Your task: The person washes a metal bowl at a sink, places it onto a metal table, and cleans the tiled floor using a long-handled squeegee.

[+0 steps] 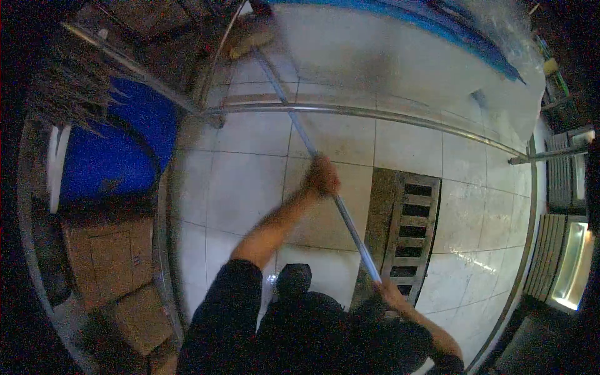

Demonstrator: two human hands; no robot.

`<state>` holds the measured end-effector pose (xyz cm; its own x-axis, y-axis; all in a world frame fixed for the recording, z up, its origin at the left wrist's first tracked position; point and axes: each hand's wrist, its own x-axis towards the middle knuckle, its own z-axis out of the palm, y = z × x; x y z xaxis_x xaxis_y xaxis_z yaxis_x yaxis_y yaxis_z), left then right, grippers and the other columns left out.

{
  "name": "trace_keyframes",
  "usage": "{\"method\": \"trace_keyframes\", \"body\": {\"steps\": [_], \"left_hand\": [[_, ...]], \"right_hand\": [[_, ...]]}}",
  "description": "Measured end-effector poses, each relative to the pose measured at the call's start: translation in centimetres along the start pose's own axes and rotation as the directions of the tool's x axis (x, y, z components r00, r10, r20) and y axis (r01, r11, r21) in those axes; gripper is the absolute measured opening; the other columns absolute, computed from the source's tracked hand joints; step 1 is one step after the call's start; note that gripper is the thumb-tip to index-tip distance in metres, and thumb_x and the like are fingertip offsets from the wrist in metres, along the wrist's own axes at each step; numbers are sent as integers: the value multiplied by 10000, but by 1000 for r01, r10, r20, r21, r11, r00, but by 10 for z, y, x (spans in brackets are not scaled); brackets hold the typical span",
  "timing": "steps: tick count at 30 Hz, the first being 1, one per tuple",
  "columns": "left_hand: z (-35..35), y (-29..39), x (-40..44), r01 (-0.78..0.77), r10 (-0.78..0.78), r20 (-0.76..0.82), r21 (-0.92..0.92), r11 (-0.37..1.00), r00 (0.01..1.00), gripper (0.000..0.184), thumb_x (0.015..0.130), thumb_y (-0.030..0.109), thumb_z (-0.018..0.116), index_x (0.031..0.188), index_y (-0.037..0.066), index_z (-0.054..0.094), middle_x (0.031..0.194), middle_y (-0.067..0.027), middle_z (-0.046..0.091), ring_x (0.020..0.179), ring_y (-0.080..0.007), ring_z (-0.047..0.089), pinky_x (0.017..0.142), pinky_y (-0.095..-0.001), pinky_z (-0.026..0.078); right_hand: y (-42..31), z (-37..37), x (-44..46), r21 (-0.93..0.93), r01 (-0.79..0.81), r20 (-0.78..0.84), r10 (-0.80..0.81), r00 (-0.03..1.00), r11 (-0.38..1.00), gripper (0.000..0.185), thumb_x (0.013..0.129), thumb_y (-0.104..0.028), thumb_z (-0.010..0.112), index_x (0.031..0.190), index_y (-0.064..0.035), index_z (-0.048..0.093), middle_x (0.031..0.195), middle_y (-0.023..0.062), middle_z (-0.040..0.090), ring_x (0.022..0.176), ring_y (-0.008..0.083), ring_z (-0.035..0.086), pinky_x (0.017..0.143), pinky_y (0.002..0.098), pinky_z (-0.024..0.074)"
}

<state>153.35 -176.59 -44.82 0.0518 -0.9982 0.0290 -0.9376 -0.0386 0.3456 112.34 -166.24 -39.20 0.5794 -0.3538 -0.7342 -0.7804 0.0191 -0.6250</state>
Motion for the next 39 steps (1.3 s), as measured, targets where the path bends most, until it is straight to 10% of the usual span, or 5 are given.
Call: {"method": "trace_keyframes", "body": {"steps": [19,30,35,36,39], "left_hand": [[-41,-87,73,-397,473,-150,361,844,868,232,616,253,521,453,144,398,494,-36,402,494,-242,370,591,-410,321],[3,75,-70,-253,264,35,-185,950,964,187,504,252,560,468,85,483,527,-122,459,614,-294,420,655,-417,306],[-42,-83,32,-100,113,-16,359,928,993,162,635,181,506,611,24,536,775,-183,514,814,-345,451,803,-500,301],[-53,-114,38,-67,83,-47,283,957,995,175,641,193,503,636,24,550,808,-187,520,838,-347,453,801,-501,305],[-70,-151,25,-99,135,-331,123,987,934,178,649,208,492,597,49,552,749,-170,530,825,-329,469,789,-488,313]], "right_hand": [[-55,1,66,72,196,-132,-186,974,978,428,844,-453,345,819,-38,446,578,17,425,499,125,411,423,288,340],[24,35,-74,2,-492,-76,490,868,871,298,847,-293,418,852,-20,540,677,84,534,596,165,506,517,322,391],[-94,-16,82,-261,-194,-146,160,976,946,356,852,-285,340,918,26,503,704,226,541,665,340,535,588,445,396],[-86,-18,103,-439,529,-140,-637,758,726,420,858,-326,287,1022,12,473,755,250,544,751,368,542,665,458,420],[-168,-28,97,-316,82,-81,-113,990,945,466,850,-377,290,1086,-12,457,798,239,556,772,375,542,697,444,427]]}}
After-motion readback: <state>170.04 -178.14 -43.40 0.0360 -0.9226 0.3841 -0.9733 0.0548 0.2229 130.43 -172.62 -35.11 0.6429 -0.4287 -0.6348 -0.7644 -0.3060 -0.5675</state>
